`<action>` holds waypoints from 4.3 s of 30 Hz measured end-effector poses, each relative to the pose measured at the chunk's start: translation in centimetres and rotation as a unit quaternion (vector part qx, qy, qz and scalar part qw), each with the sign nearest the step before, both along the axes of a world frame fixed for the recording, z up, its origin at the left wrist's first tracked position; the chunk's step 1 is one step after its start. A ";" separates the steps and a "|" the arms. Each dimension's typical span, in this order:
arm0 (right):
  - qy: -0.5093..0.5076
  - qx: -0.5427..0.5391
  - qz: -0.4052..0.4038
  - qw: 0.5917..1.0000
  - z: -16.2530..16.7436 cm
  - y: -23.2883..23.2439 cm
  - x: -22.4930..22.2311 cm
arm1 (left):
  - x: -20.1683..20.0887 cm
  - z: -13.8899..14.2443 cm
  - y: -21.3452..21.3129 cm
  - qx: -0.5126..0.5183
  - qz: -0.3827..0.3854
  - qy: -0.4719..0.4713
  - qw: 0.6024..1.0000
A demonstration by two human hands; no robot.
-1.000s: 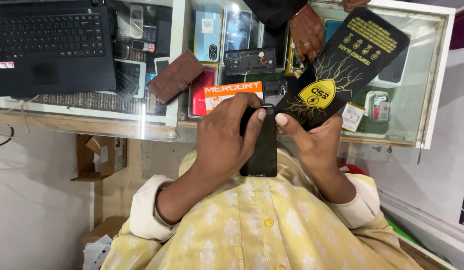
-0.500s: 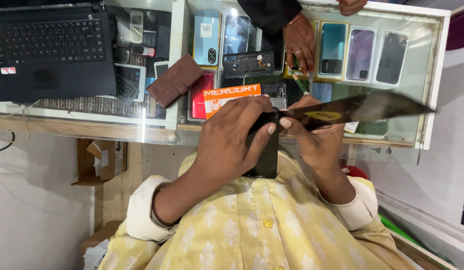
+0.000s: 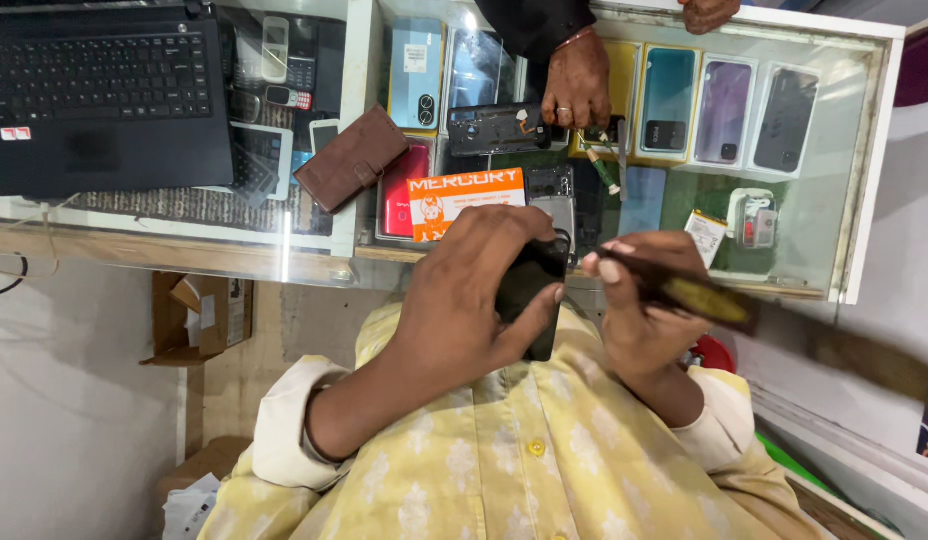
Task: The person uses a heat gun to warm the back of a smartphone, then uses a plastic card to pry and separate the back cover from the frame. The person works at a cluttered electronics repair workbench and later at a glass display counter.
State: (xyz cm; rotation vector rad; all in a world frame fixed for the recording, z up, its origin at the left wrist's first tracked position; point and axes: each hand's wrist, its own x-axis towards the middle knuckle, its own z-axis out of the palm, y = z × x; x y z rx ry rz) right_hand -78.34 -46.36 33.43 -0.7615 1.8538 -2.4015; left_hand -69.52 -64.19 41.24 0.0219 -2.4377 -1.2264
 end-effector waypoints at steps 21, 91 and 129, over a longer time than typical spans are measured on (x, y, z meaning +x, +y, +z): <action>0.243 0.195 0.031 0.950 5.1 0.2 -1.0 | 0.0 1.1 0.1 0.023 -0.015 0.021 0.999; -0.015 0.218 0.255 0.942 8.2 -0.1 -8.9 | -3.3 -10.5 0.6 0.695 -0.354 -0.183 0.599; -0.164 0.126 0.344 0.916 6.3 0.1 -10.0 | -3.1 -11.8 1.6 0.718 -0.331 -0.144 0.595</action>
